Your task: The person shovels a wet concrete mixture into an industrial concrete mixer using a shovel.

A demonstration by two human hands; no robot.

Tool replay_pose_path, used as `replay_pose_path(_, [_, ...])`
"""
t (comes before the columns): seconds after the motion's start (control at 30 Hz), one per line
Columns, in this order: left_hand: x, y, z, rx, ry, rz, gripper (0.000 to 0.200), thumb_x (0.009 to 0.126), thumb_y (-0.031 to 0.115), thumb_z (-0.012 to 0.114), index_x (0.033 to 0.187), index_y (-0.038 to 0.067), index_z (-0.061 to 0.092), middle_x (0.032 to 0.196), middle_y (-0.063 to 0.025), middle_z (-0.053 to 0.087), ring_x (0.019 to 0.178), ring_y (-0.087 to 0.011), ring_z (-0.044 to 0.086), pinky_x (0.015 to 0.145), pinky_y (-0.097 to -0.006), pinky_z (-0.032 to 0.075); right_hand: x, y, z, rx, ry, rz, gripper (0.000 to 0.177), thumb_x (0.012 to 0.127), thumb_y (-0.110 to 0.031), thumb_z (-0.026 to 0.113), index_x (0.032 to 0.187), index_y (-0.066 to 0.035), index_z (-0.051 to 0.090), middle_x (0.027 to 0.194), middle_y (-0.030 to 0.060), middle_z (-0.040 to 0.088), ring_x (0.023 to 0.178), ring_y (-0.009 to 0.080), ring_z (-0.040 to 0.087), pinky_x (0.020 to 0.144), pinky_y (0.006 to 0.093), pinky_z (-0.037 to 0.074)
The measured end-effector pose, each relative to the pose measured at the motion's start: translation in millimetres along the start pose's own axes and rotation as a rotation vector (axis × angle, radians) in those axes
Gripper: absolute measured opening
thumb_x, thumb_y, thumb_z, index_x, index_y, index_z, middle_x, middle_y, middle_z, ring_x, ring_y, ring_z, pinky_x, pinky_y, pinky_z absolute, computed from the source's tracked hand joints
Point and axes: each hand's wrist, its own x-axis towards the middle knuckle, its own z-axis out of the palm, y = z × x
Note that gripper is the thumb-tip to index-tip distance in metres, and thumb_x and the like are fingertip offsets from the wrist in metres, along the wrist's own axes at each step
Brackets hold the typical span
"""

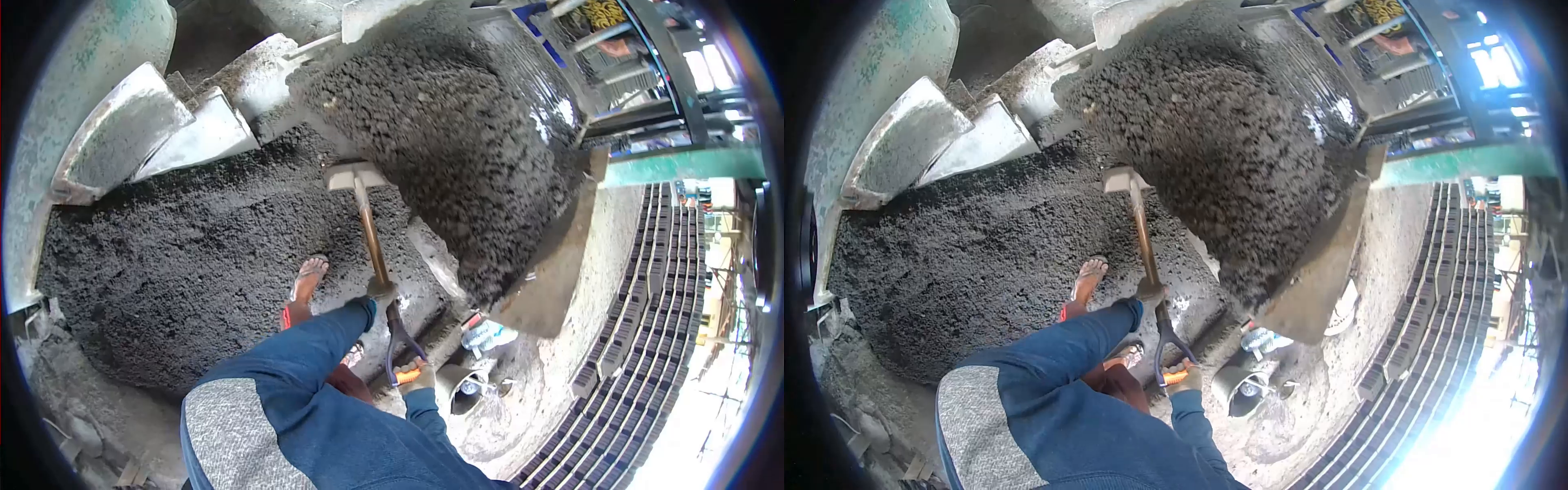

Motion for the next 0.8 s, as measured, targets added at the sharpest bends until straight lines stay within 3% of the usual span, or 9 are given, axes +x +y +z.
replay_pose_path(0.1, [-37, -32, 23, 0.128, 0.191, -0.129, 0.024, 0.085, 0.011, 0.062, 0.1, 0.0, 0.047, 0.068, -0.0126, 0.055, 0.048, -0.0284, 0.057, 0.039, -0.0422, 0.048, -23, 4, -30, -0.014, 0.052, -0.098, 0.016, 0.088, -0.019, 0.052, 0.075, -0.011, 0.051, 0.058, 0.0028, 0.043, 0.047, 0.0215, 0.041, 0.057, 0.0424, 0.045])
replay_pose_path(0.27, [-30, -6, 12, 0.039, 0.245, 0.022, 0.012, 0.082, 0.005, 0.057, 0.091, 0.001, 0.05, 0.068, -0.0108, 0.055, 0.051, -0.0257, 0.057, 0.039, -0.0403, 0.047, 9, 7, -32, 0.057, -0.12, -0.039, 0.013, 0.085, -0.017, 0.053, 0.073, -0.011, 0.052, 0.056, 0.0011, 0.041, 0.048, 0.0216, 0.044, 0.053, 0.042, 0.044])
replay_pose_path(0.33, [13, 21, 5, 0.071, 0.282, 0.167, 0.008, 0.082, 0.005, 0.057, 0.086, 0.002, 0.051, 0.068, -0.0093, 0.056, 0.052, -0.0246, 0.058, 0.041, -0.0394, 0.047, 39, 8, 3, 0.029, -0.107, -0.09, 0.01, 0.085, -0.014, 0.054, 0.075, -0.012, 0.052, 0.058, 0.0042, 0.048, 0.052, 0.026, 0.052, 0.051, 0.044, 0.047])
replay_pose_path(0.4, [46, 87, 5, 0.278, 0.24, 0.334, 0.011, 0.082, 0.007, 0.06, 0.087, 0.0, 0.053, 0.07, -0.0096, 0.059, 0.057, -0.0245, 0.061, 0.046, -0.0387, 0.047, 43, -3, 84, 0.039, -0.067, -0.129, 0.005, 0.087, -0.013, 0.054, 0.083, -0.012, 0.053, 0.067, 0.0053, 0.053, 0.059, 0.0293, 0.059, 0.054, 0.0473, 0.051])
replay_pose_path(0.43, [62, 121, 6, 0.376, 0.23, 0.422, 0.013, 0.081, 0.007, 0.061, 0.088, -0.001, 0.053, 0.072, -0.0097, 0.06, 0.059, -0.0244, 0.062, 0.049, -0.0383, 0.048, 78, -4, 109, -0.085, -0.09, -0.184, 0.019, 0.093, -0.024, 0.056, 0.077, -0.015, 0.051, 0.064, 0.0003, 0.048, 0.051, 0.0218, 0.048, 0.054, 0.0443, 0.049])
replay_pose_path(0.57, [119, 232, 18, 0.613, 0.112, 0.59, 0.015, 0.081, 0.009, 0.063, 0.088, -0.001, 0.054, 0.072, -0.0097, 0.06, 0.06, -0.0246, 0.062, 0.051, -0.0388, 0.048, 102, -30, 242, 0.023, -0.116, -0.179, 0.017, 0.097, -0.019, 0.052, 0.081, -0.013, 0.051, 0.068, 0.0041, 0.048, 0.059, 0.0219, 0.048, 0.065, 0.0469, 0.051])
replay_pose_path(0.63, [134, 254, 22, 0.681, 0.082, 0.556, 0.016, 0.081, 0.009, 0.063, 0.089, -0.001, 0.054, 0.073, -0.0097, 0.061, 0.06, -0.0247, 0.062, 0.051, -0.0391, 0.048, 110, -38, 253, 0.064, -0.132, -0.196, 0.018, 0.098, -0.021, 0.051, 0.081, -0.013, 0.05, 0.066, 0.004, 0.047, 0.059, 0.0218, 0.048, 0.066, 0.0468, 0.051])
replay_pose_path(0.7, [140, 236, 15, 0.757, 0.085, 0.48, 0.017, 0.081, 0.01, 0.064, 0.089, -0.001, 0.054, 0.073, -0.0097, 0.061, 0.06, -0.0248, 0.062, 0.052, -0.0394, 0.048, 116, -30, 224, 0.098, -0.163, -0.197, 0.019, 0.098, -0.022, 0.05, 0.081, -0.013, 0.05, 0.065, 0.0039, 0.047, 0.058, 0.0219, 0.048, 0.067, 0.0466, 0.051])
replay_pose_path(0.8, [129, 180, 7, 0.848, 0.133, 0.382, 0.018, 0.081, 0.011, 0.065, 0.089, -0.002, 0.055, 0.073, -0.0097, 0.061, 0.06, -0.0249, 0.061, 0.053, -0.0398, 0.048, 88, -7, 199, 0.164, 0.016, -0.08, 0.02, 0.097, -0.023, 0.05, 0.079, -0.012, 0.05, 0.064, 0.0045, 0.049, 0.058, 0.0229, 0.05, 0.068, 0.0474, 0.052])
